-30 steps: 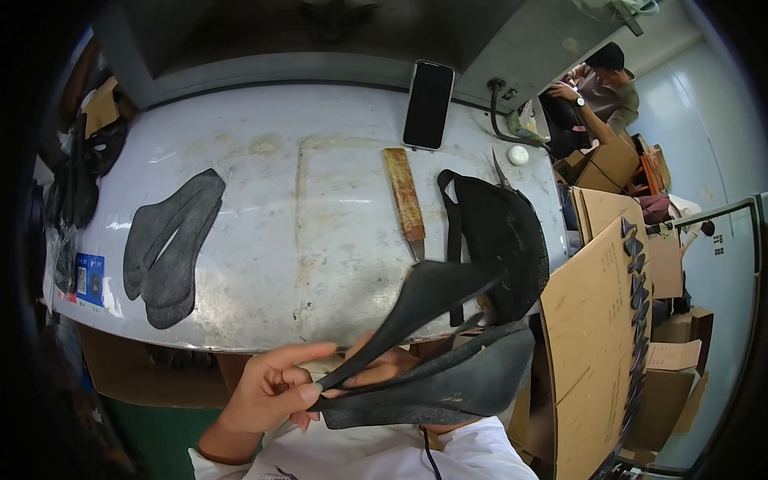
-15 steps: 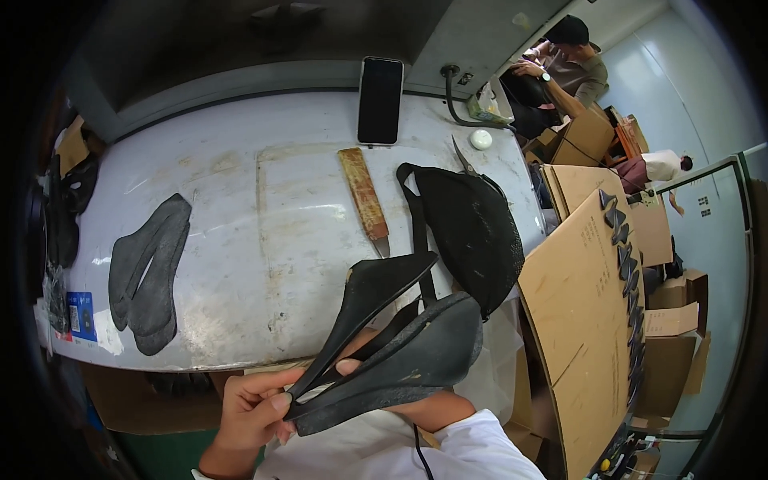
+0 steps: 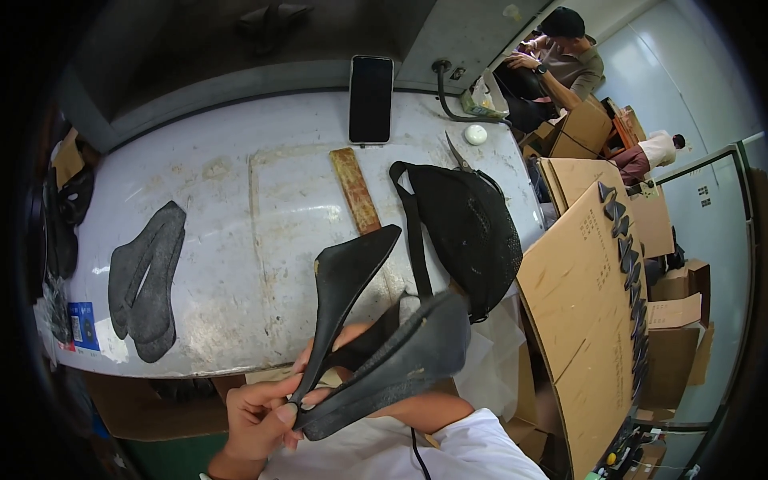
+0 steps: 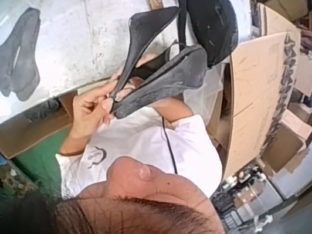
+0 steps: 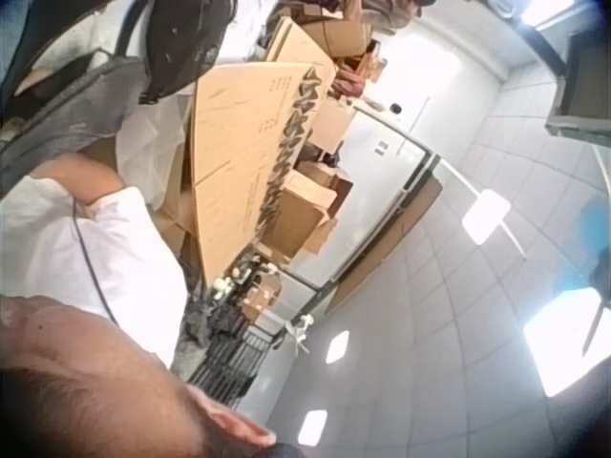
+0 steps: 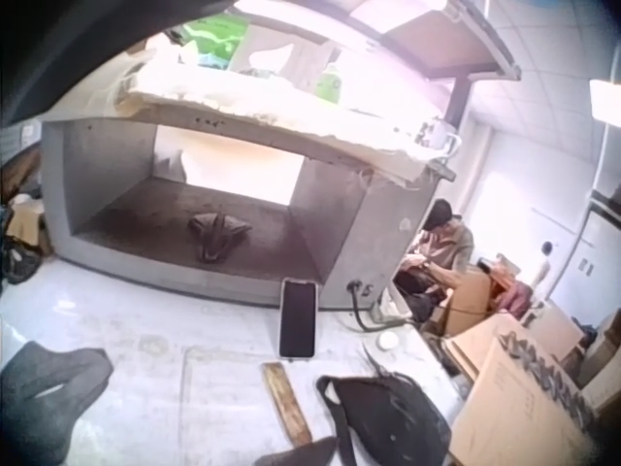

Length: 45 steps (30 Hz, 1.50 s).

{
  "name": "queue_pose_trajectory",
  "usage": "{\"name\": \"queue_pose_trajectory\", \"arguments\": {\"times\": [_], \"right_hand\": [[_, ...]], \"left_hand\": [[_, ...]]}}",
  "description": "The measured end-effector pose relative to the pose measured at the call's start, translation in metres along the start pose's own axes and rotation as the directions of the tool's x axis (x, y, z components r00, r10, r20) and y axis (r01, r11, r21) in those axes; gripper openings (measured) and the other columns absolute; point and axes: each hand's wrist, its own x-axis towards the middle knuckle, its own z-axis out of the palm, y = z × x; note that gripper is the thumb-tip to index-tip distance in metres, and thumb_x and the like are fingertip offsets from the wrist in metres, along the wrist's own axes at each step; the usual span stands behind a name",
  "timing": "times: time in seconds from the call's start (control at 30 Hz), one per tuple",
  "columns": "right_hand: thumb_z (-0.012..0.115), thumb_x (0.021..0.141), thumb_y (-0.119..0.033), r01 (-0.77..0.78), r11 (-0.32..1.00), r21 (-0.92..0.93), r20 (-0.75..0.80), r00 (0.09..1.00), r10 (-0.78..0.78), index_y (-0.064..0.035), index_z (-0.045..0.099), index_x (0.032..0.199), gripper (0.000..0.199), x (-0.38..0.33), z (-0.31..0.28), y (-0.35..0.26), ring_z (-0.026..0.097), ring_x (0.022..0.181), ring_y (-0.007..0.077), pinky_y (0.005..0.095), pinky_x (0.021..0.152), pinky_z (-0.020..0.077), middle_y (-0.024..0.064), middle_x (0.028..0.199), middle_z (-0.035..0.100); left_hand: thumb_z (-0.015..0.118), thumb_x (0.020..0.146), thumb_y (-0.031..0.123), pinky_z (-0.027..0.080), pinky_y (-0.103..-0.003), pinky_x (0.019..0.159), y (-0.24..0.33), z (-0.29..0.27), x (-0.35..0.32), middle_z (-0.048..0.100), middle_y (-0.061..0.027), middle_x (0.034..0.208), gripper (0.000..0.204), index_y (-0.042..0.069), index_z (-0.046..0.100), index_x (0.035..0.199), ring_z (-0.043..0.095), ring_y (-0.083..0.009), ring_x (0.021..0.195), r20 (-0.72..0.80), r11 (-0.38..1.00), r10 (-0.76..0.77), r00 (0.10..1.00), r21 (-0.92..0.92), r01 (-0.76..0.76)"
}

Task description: The person is shown assembling components for a bicycle saddle at a manufacturing workbench.

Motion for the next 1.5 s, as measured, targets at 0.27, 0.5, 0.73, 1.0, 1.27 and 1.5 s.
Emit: {"name": "queue_pose_trajectory", "arguments": {"times": [0.27, 0.5, 0.73, 1.0, 1.27, 1.5], "right_hand": [[0.072, 0.086, -0.03, -0.359, 0.868, 0.343, -0.223, 0.866, 0.447, 0.0006, 0.062, 0.089, 0.032, -0.02, -0.004, 0.014, 0.068, 0.08, 0.0278, 0.0381, 0.07, 0.0565, 0.017, 0.081, 0.067], [0.06, 0.092, -0.037, -0.36, 0.933, 0.018, 0.054, 0.932, 0.359, 0.0021, 0.065, 0.093, 0.039, -0.013, 0.019, 0.005, 0.066, 0.079, 0.0209, 0.034, 0.076, 0.0548, 0.0133, 0.082, 0.068], [0.07, 0.087, -0.034, -0.379, 0.919, -0.108, -0.03, 0.925, 0.378, -0.0025, 0.058, 0.098, 0.035, -0.019, 0.013, 0.019, 0.067, 0.089, 0.025, 0.0364, 0.077, 0.0556, 0.0167, 0.092, 0.066], [0.069, 0.087, -0.029, -0.395, 0.917, 0.054, -0.13, 0.908, 0.399, -0.0007, 0.06, 0.094, 0.03, -0.021, 0.011, 0.012, 0.067, 0.086, 0.0242, 0.0348, 0.076, 0.0545, 0.0164, 0.09, 0.067], [0.068, 0.087, -0.024, -0.387, 0.897, 0.215, -0.234, 0.871, 0.432, 0.0011, 0.063, 0.091, 0.026, -0.021, 0.011, 0.004, 0.066, 0.084, 0.0234, 0.0331, 0.075, 0.0534, 0.0161, 0.087, 0.067], [0.068, 0.087, -0.019, -0.365, 0.858, 0.362, -0.298, 0.827, 0.477, 0.0026, 0.065, 0.088, 0.022, -0.012, 0.01, 0.003, 0.066, 0.083, 0.0226, 0.0317, 0.074, 0.0524, 0.0158, 0.085, 0.068]], "left_hand": [[0.065, 0.085, 0.002, 0.047, -0.02, 0.051, 0.007, 0.005, -0.002, 0.064, -0.007, 0.064, 0.026, -0.006, 0.066, 0.11, 0.059, -0.0097, 0.052, 0.018, 0.943, 0.059, 0.998, 0.327, -0.061], [0.057, 0.094, 0.007, 0.046, -0.021, 0.066, 0.004, 0.005, 0.046, 0.065, -0.0128, 0.105, 0.07, 0.006, 0.013, 0.149, 0.061, -0.0089, 0.081, 0.057, 0.938, 0.345, 0.937, -0.065, -0.341], [0.049, 0.097, 0.006, 0.048, -0.027, 0.085, -0.004, 0.011, 0.053, 0.057, -0.0179, 0.122, 0.072, 0.008, 0.002, 0.151, 0.061, -0.015, 0.098, -0.028, 0.913, 0.38, 0.925, -0.149, -0.379], [0.048, 0.097, 0.013, 0.042, -0.03, 0.097, -0.018, 0.03, 0.053, 0.049, -0.0179, 0.132, 0.069, 0.005, 0.004, 0.15, 0.054, -0.0177, 0.113, -0.118, 0.882, 0.446, 0.887, -0.107, -0.458], [0.045, 0.098, 0.008, 0.038, -0.034, 0.102, -0.023, 0.026, 0.049, 0.044, -0.0221, 0.135, 0.069, 0.004, -0.001, 0.149, 0.051, -0.0212, 0.119, -0.055, 0.854, 0.518, 0.854, -0.018, -0.519], [0.047, 0.097, 0.005, 0.04, -0.032, 0.097, -0.012, 0.012, 0.041, 0.053, -0.0207, 0.126, 0.07, 0.003, 0.001, 0.149, 0.056, -0.0192, 0.11, -0.048, 0.87, 0.493, 0.868, 0.039, -0.492]]}}
